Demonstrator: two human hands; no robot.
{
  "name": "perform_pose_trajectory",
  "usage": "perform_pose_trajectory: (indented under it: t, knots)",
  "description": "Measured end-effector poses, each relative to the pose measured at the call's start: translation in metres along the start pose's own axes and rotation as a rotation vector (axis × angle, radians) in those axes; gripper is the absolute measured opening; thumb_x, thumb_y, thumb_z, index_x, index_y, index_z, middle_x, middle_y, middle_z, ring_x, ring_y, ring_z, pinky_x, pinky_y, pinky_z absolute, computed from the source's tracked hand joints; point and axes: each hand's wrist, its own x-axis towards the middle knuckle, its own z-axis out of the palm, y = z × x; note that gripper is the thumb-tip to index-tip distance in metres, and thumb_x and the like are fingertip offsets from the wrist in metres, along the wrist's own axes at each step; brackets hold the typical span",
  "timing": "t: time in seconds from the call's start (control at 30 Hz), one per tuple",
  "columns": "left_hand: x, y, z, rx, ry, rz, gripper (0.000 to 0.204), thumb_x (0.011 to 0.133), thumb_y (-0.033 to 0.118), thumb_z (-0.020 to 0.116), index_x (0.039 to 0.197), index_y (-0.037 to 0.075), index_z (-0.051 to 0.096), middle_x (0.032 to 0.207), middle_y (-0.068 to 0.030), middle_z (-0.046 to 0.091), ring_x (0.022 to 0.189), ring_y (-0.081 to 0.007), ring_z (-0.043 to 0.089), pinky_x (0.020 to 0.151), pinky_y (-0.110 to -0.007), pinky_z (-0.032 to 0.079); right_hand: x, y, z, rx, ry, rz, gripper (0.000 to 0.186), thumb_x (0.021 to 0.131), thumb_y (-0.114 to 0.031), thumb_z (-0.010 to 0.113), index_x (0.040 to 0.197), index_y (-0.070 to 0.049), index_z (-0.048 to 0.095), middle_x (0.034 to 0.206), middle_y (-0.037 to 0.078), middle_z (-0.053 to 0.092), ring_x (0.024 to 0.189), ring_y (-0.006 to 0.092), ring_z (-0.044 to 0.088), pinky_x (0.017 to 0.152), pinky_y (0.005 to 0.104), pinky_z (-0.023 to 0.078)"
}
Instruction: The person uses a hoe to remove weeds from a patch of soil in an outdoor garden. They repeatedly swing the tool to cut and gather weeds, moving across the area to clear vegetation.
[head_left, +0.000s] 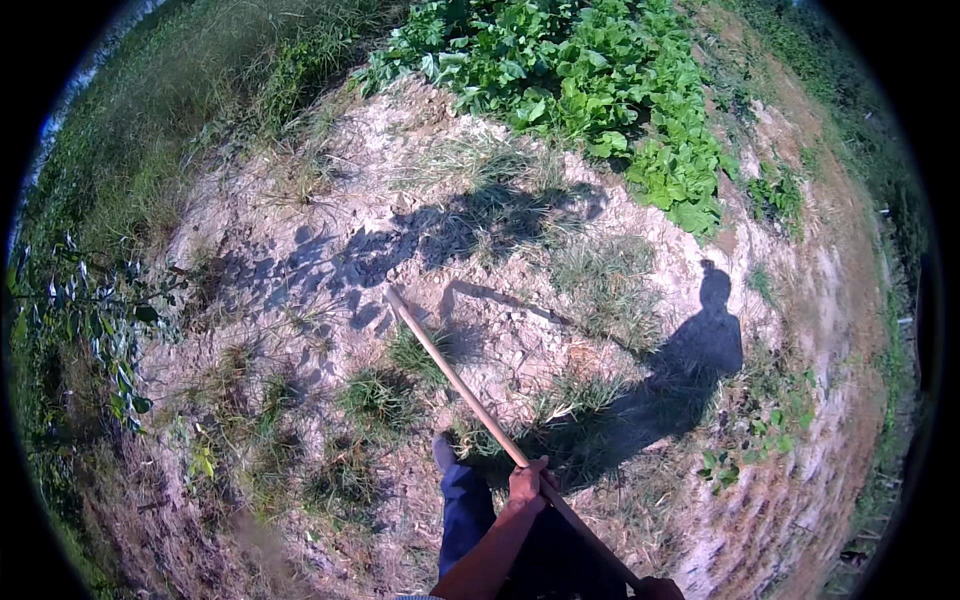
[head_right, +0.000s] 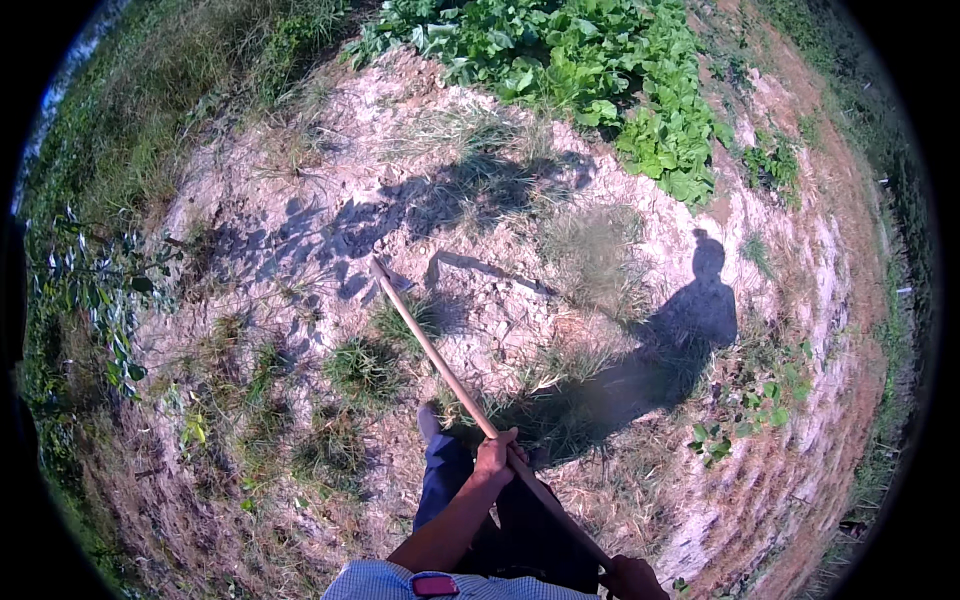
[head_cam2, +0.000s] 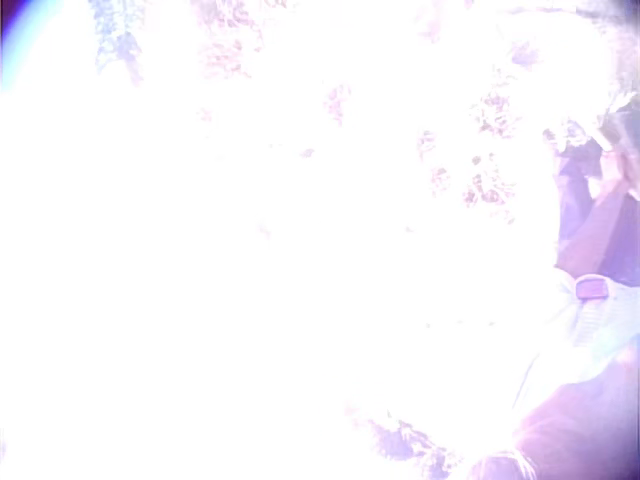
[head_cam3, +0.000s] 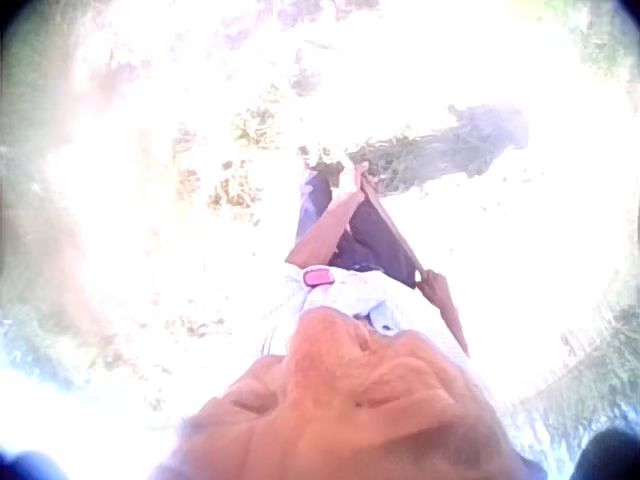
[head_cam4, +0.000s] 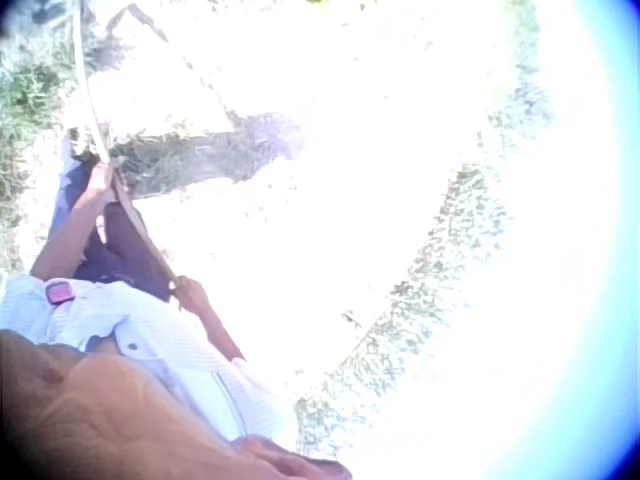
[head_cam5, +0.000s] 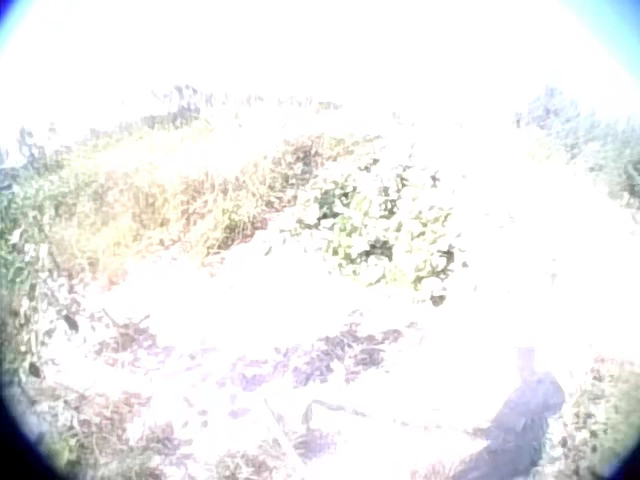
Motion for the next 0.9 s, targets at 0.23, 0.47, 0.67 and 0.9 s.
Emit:
perform_pose_trajectory:
  t: [0.23,0.47,0.67,0.9]
  knots:
    - [0.021,0.052,-0.025,-0.111,0.013,0.136,0.017,0.083,0.012,0.059,0.075,0.007,0.045,0.059,-0.0053,0.046,0.048,-0.0203,0.049,0.044,-0.036,0.046,0.025,-0.05,-0.092,0.202,-0.242,0.227,0.046,0.077,-0.046,0.059,0.1,-0.007,0.057,0.088,0.018,0.064,0.086,0.0357,0.063,0.077,0.0455,0.048]
    - [0.03,-0.023,-0.028,-0.196,0.062,-0.065,0.017,0.085,0.012,0.058,0.074,0.007,0.047,0.058,-0.0057,0.044,0.051,-0.0221,0.05,0.049,-0.039,0.046,-0.015,-0.039,-0.128,-0.017,-0.218,0.28,0.038,0.08,-0.039,0.056,0.101,-0.007,0.057,0.085,0.015,0.065,0.081,0.0329,0.064,0.07,0.0458,0.05]
    - [-0.006,-0.041,0.007,-0.132,-0.001,-0.136,0.021,0.087,0.018,0.059,0.075,0.005,0.048,0.059,-0.0124,0.052,0.054,-0.0269,0.053,0.056,-0.043,0.048,-0.047,-0.021,-0.16,-0.15,-0.275,0.366,0.03,0.08,-0.035,0.057,0.097,-0.011,0.06,0.081,0.011,0.065,0.078,0.0289,0.065,0.068,0.0445,0.051]
    - [0.017,-0.055,0.026,-0.262,-0.17,-0.223,0.02,0.088,0.018,0.057,0.08,0.003,0.048,0.062,-0.0135,0.053,0.062,-0.0286,0.054,0.063,-0.044,0.048,-0.094,-0.019,-0.193,-0.167,-0.239,0.444,0.031,0.079,-0.038,0.06,0.095,-0.012,0.061,0.077,0.009,0.065,0.073,0.0279,0.065,0.063,0.0428,0.051]
